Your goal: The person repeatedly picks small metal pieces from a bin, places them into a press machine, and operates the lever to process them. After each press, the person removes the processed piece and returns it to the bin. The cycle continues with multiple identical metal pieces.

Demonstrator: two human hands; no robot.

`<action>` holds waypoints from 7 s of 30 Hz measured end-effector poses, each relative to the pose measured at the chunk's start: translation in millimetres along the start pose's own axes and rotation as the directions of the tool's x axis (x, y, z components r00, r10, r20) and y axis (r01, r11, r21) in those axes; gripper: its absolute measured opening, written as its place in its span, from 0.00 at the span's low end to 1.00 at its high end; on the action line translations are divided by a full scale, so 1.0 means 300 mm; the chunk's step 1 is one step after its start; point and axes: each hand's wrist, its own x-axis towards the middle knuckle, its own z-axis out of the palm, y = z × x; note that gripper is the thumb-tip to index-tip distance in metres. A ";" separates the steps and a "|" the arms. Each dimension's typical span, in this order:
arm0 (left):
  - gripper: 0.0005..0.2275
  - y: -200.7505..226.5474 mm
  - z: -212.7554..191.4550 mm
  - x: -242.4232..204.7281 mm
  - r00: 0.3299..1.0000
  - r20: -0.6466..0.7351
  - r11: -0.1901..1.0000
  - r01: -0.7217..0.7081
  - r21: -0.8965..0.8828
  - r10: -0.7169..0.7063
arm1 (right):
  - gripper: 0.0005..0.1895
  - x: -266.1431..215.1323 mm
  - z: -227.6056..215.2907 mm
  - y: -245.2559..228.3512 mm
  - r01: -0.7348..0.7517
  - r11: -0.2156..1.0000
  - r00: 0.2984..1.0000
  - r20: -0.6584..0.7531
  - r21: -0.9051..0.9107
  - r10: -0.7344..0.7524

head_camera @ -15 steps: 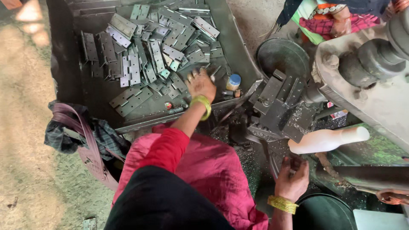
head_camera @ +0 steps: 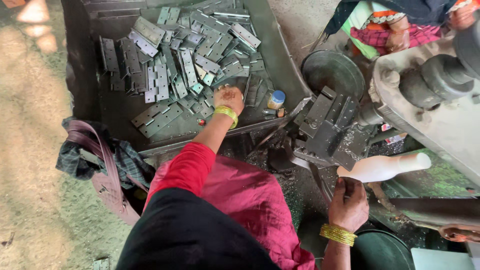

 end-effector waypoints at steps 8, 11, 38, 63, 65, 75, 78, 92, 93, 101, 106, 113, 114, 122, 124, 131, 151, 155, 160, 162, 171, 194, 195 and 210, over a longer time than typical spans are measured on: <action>0.22 0.192 0.128 0.089 0.996 -0.029 0.996 0.081 0.043 -0.080 | 0.14 0.022 -0.006 -0.024 -0.021 0.997 1.000 0.012 -0.071 0.022; 0.10 0.094 0.142 0.048 0.996 0.031 0.996 -0.089 -0.006 0.089 | 0.13 0.018 -0.010 -0.033 -0.072 0.996 0.995 0.060 -0.054 0.075; 0.16 0.778 -0.105 -0.478 0.807 -0.048 0.767 -0.575 -0.285 0.588 | 0.18 -0.003 0.092 0.142 -0.217 0.975 0.879 0.425 -0.050 0.217; 0.16 0.858 -0.029 -0.397 0.800 0.185 0.818 -0.573 -0.046 0.570 | 0.23 -0.398 0.535 0.521 -0.276 0.959 0.807 0.526 -0.071 0.271; 0.17 0.887 -0.046 -0.363 0.802 0.243 0.832 -0.554 -0.042 0.546 | 0.24 -0.339 0.503 0.557 -0.251 0.959 0.773 0.570 -0.132 0.280; 0.22 0.906 -0.205 -0.305 0.765 0.415 0.818 -0.570 0.078 0.493 | 0.24 -0.398 0.498 0.468 -0.312 0.950 0.813 0.512 -0.020 0.278; 0.24 0.929 -0.215 -0.247 0.757 0.436 0.782 -0.600 0.170 0.486 | 0.24 -0.337 0.476 0.514 -0.217 0.972 0.796 0.559 -0.092 0.230; 0.25 0.957 -0.126 -0.214 0.798 0.258 0.809 -0.581 0.086 0.545 | 0.25 -0.260 0.281 0.316 -0.191 0.967 0.881 0.405 -0.170 0.245; 0.25 0.923 -0.129 -0.259 0.792 0.216 0.790 -0.602 0.117 0.571 | 0.25 -0.214 0.222 0.259 -0.187 0.967 0.913 0.333 -0.170 0.236; 0.16 0.599 -0.198 -0.528 0.664 -0.120 0.655 -0.747 -0.109 0.738 | 0.12 -0.052 -0.008 -0.012 -0.144 0.983 0.989 0.000 0.113 0.145; 0.18 0.906 -0.316 -0.385 0.778 -0.408 0.749 -0.604 -0.272 0.479 | 0.10 -0.056 -0.007 0.008 -0.130 0.985 0.991 0.008 0.117 0.130; 0.05 0.937 -0.246 -0.416 0.863 -0.125 0.848 -0.504 -0.161 0.489 | 0.09 -0.060 0.011 0.023 -0.158 0.979 0.987 0.040 0.130 0.154; 0.06 0.896 -0.235 -0.408 0.865 -0.136 0.823 -0.502 -0.266 0.484 | 0.09 -0.053 0.008 0.032 -0.172 0.978 0.985 0.045 0.118 0.167; 0.11 0.776 -0.201 -0.474 0.911 -0.048 0.845 -0.398 -0.359 0.409 | 0.09 -0.071 0.026 0.045 -0.196 0.976 0.980 0.061 0.096 0.190; 0.16 0.839 -0.178 -0.444 0.895 -0.224 0.838 -0.441 -0.320 0.385 | 0.10 -0.065 0.023 0.049 -0.246 0.963 0.968 0.079 0.106 0.238; 0.13 0.934 -0.150 -0.445 0.893 0.041 0.874 -0.429 -0.227 0.449 | 0.08 -0.075 0.012 0.029 -0.237 0.963 0.971 0.069 0.132 0.229; 0.23 0.812 -0.105 -0.395 0.792 0.231 0.824 -0.556 -0.110 0.566 | 0.21 -0.398 0.494 0.450 -0.292 0.950 0.799 0.518 -0.110 0.306; 0.23 0.850 -0.138 -0.361 0.798 0.215 0.796 -0.593 0.120 0.563 | 0.22 -0.286 0.441 0.507 -0.176 0.976 0.803 0.554 -0.131 0.220; 0.28 0.893 -0.165 -0.379 0.808 0.228 0.812 -0.575 0.101 0.544 | 0.24 -0.369 0.493 0.488 -0.279 0.949 0.786 0.533 -0.144 0.312; 0.27 0.878 -0.162 -0.405 0.794 0.275 0.811 -0.580 0.075 0.542 | 0.23 -0.405 0.527 0.485 -0.299 0.949 0.824 0.473 -0.104 0.311; 0.24 0.940 -0.109 -0.314 0.876 0.221 0.884 -0.457 0.093 0.429 | 0.24 -0.323 0.467 0.512 -0.395 0.905 0.682 0.610 -0.157 0.403; 0.19 0.787 -0.222 -0.307 0.923 -0.068 0.888 -0.383 -0.254 0.378 | 0.21 -0.382 0.441 0.418 -0.242 0.966 0.838 0.481 -0.094 0.257; 0.19 0.713 -0.229 -0.333 0.934 -0.051 0.881 -0.352 -0.317 0.354 | 0.20 -0.366 0.375 0.364 -0.278 0.950 0.823 0.475 -0.142 0.312; 0.46 0.207 -0.038 0.032 0.782 0.426 0.819 0.556 -0.143 -0.456 | 0.09 -0.070 -0.022 -0.002 -0.002 0.986 0.979 -0.201 0.164 0.035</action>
